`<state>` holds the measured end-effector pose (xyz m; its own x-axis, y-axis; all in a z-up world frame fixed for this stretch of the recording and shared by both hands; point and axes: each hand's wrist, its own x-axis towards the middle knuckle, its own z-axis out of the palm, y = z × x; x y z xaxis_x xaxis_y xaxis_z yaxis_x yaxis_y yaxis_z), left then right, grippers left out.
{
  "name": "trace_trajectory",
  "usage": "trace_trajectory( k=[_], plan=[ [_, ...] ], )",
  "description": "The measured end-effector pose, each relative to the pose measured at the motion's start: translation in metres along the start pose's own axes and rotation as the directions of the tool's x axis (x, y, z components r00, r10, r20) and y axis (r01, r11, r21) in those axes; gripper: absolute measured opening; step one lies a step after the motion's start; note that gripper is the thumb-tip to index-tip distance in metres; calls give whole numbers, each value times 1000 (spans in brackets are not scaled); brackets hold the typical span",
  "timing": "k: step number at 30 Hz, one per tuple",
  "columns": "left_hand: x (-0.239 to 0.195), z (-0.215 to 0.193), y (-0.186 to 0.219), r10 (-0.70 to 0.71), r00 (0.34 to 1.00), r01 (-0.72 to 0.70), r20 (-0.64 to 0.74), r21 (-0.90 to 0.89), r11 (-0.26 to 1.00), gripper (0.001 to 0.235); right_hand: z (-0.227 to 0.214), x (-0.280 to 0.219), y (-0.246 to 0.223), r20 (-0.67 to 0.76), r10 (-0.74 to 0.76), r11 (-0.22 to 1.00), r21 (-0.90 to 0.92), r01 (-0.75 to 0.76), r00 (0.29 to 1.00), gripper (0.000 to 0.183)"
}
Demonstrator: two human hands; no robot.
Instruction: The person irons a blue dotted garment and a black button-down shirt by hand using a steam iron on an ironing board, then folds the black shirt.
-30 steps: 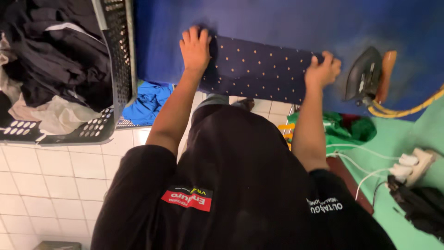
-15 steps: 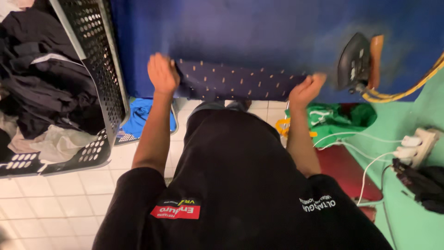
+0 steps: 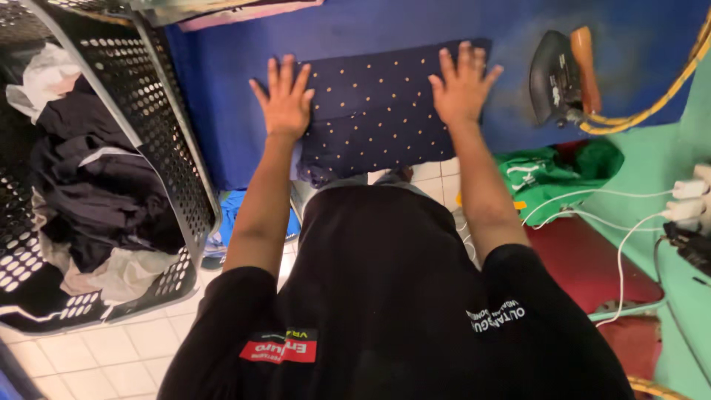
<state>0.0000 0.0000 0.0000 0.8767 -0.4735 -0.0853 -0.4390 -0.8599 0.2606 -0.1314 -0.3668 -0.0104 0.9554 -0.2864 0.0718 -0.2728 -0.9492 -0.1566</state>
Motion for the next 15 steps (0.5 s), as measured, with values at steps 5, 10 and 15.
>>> trace_trajectory(
  k=[5, 10, 15],
  plan=[
    [-10, -11, -8, -90, 996, 90, -6, 9, 996, 51, -43, -23, 40, 46, 118, 992, -54, -115, 992, 53],
    [-69, -27, 17, 42, 957, -68, -286, -84, 994, 43, -44, -93, 39, -260, -160, 960, 184, 212, 952, 25],
    [-173, 21, 43, 211, 963, -250, -169, -265, 931, 24, -5, -205, 37, -158, 518, 842, 268, -468, 841, 34]
  ],
)
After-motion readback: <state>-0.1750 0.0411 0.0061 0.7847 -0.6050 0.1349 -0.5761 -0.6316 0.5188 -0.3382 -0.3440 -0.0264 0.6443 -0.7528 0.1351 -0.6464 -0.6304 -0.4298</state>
